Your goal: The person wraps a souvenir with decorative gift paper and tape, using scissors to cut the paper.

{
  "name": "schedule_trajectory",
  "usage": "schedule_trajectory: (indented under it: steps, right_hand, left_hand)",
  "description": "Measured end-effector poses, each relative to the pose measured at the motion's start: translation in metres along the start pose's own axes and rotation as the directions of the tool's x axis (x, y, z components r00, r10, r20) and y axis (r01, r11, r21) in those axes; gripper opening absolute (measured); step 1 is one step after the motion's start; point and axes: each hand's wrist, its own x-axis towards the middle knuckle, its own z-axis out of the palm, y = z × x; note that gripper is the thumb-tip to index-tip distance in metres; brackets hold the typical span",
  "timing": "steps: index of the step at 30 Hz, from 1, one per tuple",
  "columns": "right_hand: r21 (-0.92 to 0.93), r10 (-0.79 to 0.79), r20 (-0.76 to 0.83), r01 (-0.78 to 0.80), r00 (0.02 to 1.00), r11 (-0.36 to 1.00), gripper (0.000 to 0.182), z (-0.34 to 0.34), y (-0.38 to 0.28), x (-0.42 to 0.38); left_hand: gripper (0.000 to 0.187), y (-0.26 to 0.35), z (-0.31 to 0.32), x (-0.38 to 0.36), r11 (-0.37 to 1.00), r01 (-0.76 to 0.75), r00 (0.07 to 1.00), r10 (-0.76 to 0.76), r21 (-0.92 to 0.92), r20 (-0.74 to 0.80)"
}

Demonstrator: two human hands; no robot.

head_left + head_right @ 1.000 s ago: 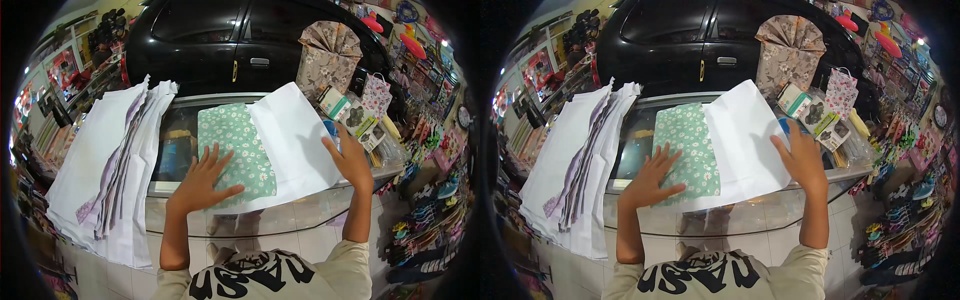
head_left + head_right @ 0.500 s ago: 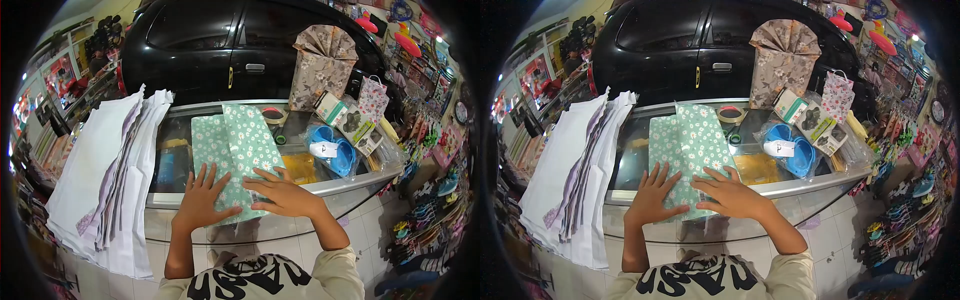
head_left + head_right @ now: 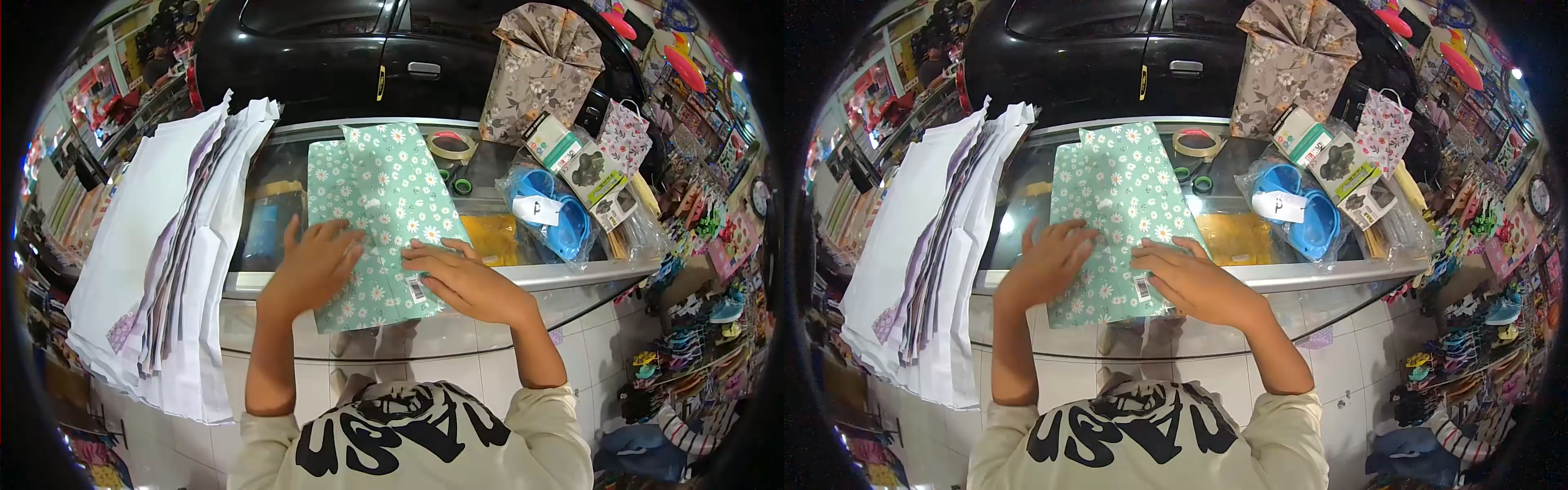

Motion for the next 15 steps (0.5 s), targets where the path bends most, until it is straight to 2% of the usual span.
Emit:
schedule_trajectory:
  steps: [4,5,8,9,11,12,13,15]
  right_hand:
    - [-0.008,-0.051,-0.046,0.05,0.998,0.999,0.052,-0.01,-0.016,-0.002]
    - [-0.003,-0.056,-0.075,0.056,0.996,0.998,0.055,-0.01,-0.015,-0.002]
    - [0.032,-0.073,-0.118,0.078,0.99,0.996,0.056,-0.016,-0.009,-0.005]
    - [0.045,-0.081,-0.131,0.088,0.988,0.995,0.055,-0.019,-0.006,-0.006]
    - [0.16,-0.13,-0.191,0.162,0.973,0.974,0.052,-0.019,0.007,-0.005]
    - [0.218,-0.147,-0.221,0.196,0.964,0.956,0.051,-0.018,0.009,-0.005]
    - [0.326,-0.042,-0.334,0.157,0.942,0.932,0.05,-0.015,0.007,-0.005]
    - [0.534,0.196,-0.501,0.123,0.843,0.836,0.048,-0.007,-0.003,-0.005]
  left_hand:
    - [0.04,-0.006,-0.017,0.036,0.996,-0.05,0.999,0.051,0.068,-0.013]
    - [0.05,0.002,-0.027,0.038,0.994,0.068,0.986,-0.054,-0.083,0.159]
    - [0.06,0.015,-0.01,0.016,0.985,-0.073,0.996,0.066,-0.157,-0.052]
    - [0.071,0.023,-0.016,0.004,0.985,-0.066,0.997,0.07,-0.161,0.021]
    - [0.071,0.031,-0.009,-0.017,0.993,-0.109,0.994,0.109,-0.056,0.004]
    - [0.072,0.035,-0.011,-0.021,0.992,-0.119,0.992,0.118,0.03,0.045]
    - [0.073,0.038,-0.013,-0.026,0.984,-0.136,0.988,0.126,0.114,0.087]
    - [0.068,0.021,-0.008,-0.03,0.983,-0.17,0.985,0.167,0.071,0.05]
